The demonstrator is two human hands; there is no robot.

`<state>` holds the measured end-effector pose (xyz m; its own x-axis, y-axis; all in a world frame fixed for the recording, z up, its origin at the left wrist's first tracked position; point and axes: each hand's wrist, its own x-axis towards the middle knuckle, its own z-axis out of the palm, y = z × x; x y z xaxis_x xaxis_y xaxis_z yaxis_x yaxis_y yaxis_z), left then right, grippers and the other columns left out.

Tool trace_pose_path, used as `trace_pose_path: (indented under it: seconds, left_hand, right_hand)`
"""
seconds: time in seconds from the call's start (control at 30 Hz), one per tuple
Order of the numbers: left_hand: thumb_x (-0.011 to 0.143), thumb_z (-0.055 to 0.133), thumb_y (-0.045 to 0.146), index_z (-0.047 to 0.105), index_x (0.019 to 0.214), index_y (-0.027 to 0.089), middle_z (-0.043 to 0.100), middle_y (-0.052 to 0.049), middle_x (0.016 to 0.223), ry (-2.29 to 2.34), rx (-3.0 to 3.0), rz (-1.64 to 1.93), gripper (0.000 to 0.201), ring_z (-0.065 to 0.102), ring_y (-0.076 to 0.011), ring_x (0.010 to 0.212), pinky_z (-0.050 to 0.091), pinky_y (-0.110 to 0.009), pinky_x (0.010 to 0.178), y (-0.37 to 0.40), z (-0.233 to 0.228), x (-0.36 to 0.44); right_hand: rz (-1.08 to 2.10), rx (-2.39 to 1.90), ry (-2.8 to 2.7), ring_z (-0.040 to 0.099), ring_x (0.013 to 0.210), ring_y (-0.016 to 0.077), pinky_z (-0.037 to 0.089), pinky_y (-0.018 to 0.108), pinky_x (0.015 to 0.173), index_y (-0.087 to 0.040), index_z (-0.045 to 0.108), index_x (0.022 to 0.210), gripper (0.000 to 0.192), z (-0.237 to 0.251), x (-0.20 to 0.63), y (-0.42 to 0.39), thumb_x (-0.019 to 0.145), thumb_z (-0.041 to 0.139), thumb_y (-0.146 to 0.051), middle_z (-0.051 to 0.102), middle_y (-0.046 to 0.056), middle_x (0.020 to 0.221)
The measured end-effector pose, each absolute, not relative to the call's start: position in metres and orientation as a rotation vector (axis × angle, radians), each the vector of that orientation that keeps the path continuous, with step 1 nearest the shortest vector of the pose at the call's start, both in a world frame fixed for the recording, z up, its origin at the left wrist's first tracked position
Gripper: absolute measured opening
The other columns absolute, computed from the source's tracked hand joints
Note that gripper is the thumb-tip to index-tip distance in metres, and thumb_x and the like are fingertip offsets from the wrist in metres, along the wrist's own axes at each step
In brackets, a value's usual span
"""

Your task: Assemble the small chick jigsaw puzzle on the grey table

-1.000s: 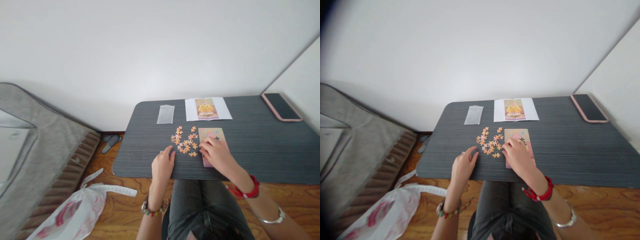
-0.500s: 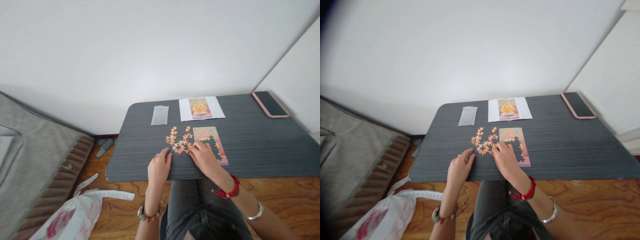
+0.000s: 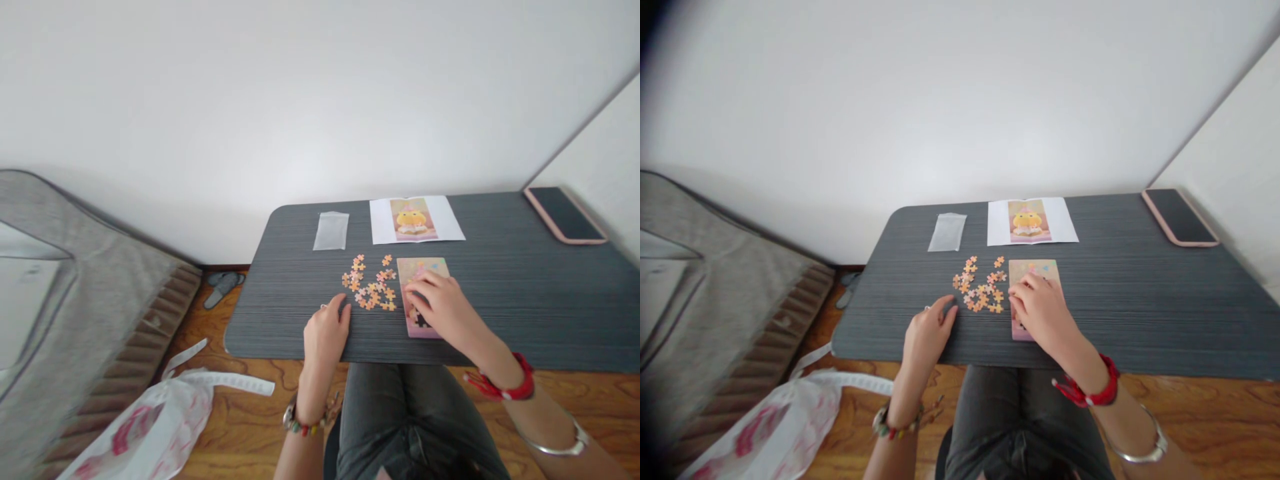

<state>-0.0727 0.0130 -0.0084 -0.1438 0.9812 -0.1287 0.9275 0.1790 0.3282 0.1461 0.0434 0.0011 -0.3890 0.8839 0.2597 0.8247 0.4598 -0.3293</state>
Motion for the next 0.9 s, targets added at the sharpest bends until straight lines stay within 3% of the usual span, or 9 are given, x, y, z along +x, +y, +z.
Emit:
trace_pose_path:
  seconds: [0.57,0.77,0.9]
  left_hand:
    - [0.089,0.045,0.032,0.052,0.121,0.029,0.069,-0.004,0.089,2.136,1.951,0.167,0.033,0.065,-0.0200,0.081,0.045,-0.027,0.065,0.039,-0.004,-0.083]
    - [0.089,0.044,0.033,0.049,0.125,0.030,0.070,-0.004,0.087,2.054,2.009,0.092,0.036,0.066,-0.0192,0.078,0.046,-0.026,0.066,0.033,-0.007,-0.074]
    - [0.090,0.042,0.034,0.047,0.127,0.031,0.070,-0.003,0.083,2.025,2.023,0.089,0.037,0.066,-0.0195,0.075,0.045,-0.026,0.063,0.029,-0.007,-0.071]
  right_hand:
    - [0.196,-1.561,-2.467,0.057,0.081,0.0211,0.039,0.035,0.076,-0.019,0.066,0.082,0.015,-0.003,0.128,0.054,0.084,0.051,-0.019,0.062,0.006,0.084]
    - [0.196,-1.513,-2.473,0.057,0.083,0.0206,0.040,0.033,0.075,-0.019,0.062,0.105,0.024,-0.013,0.114,0.063,0.085,0.050,-0.019,0.062,0.008,0.093]
    - [0.277,-1.464,-2.484,0.057,0.084,0.0201,0.041,0.031,0.072,-0.019,0.063,0.101,0.022,-0.022,0.110,0.070,0.082,0.051,-0.016,0.061,0.008,0.093]
